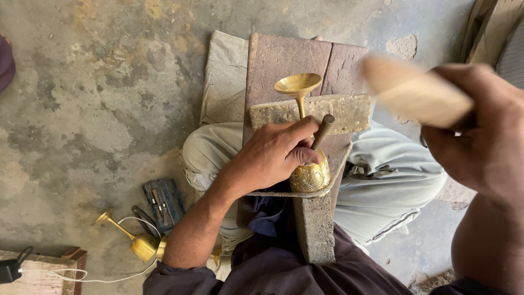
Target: The person sits on the floor and shapes a brass goblet-like object held against a stone block, holding a punch to the metal and striking it with a wooden mallet. They reposition the punch and rotate the piece between strikes while continuing to hammer.
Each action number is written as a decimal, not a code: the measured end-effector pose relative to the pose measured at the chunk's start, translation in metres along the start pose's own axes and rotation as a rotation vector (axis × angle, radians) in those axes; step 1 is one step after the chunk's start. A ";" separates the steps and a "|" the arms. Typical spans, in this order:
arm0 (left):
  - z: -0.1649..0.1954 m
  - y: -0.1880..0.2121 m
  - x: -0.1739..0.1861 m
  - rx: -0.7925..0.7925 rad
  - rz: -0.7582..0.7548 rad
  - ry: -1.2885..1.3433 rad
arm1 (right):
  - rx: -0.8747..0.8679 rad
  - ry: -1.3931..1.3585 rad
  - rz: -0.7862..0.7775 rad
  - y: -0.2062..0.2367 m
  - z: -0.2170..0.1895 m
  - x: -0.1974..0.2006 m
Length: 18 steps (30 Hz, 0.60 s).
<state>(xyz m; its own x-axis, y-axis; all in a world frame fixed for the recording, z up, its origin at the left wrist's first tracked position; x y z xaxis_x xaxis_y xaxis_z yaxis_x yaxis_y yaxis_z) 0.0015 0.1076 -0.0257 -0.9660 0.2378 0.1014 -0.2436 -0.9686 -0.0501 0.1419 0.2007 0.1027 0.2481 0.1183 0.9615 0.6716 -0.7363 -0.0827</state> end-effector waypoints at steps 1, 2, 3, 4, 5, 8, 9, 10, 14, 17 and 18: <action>-0.001 0.000 0.000 0.004 -0.002 -0.002 | -0.036 -0.059 -0.005 0.000 0.003 -0.001; -0.002 0.001 -0.001 0.005 -0.006 -0.004 | -0.071 -0.118 -0.008 0.001 0.005 -0.002; -0.003 0.001 -0.001 0.007 -0.010 -0.008 | -0.036 0.014 -0.042 0.002 0.001 -0.004; -0.002 0.002 -0.001 -0.010 -0.001 -0.017 | -0.001 0.145 -0.078 0.004 -0.002 -0.008; -0.002 0.004 0.000 -0.027 0.004 -0.026 | 0.028 0.281 -0.066 0.007 -0.005 -0.006; -0.007 0.014 0.005 -0.013 0.107 -0.025 | 0.002 0.327 -0.011 0.024 0.000 0.003; -0.009 0.021 0.009 0.003 0.157 -0.022 | -0.083 0.105 0.024 0.032 0.012 0.005; -0.009 0.032 0.016 -0.002 0.229 0.003 | -0.165 -0.039 0.049 0.043 0.024 0.001; -0.012 0.083 0.038 0.030 0.488 0.037 | -0.492 -0.153 0.042 0.105 0.084 -0.036; -0.023 0.113 0.035 0.132 0.599 0.067 | -0.745 0.183 -0.212 0.169 0.139 -0.077; -0.028 0.121 0.032 0.172 0.624 0.085 | -0.815 0.163 -0.274 0.191 0.154 -0.094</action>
<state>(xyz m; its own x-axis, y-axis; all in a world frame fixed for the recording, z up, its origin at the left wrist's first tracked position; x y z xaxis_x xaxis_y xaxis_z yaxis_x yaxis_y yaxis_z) -0.0609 -0.0002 -0.0566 -0.9268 -0.3747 0.0250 0.3754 -0.9228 0.0862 0.3546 0.1511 -0.0442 0.0066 0.3102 0.9507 -0.0307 -0.9502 0.3102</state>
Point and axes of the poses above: each hand's wrist, its own y-axis away from the middle knuckle, its own x-axis out of the back of the hand, z = x × y, the point moved 10 cm from there along -y, towards the middle knuckle, and after that the axes turned 9 degrees about y, right-handed, at the moved point
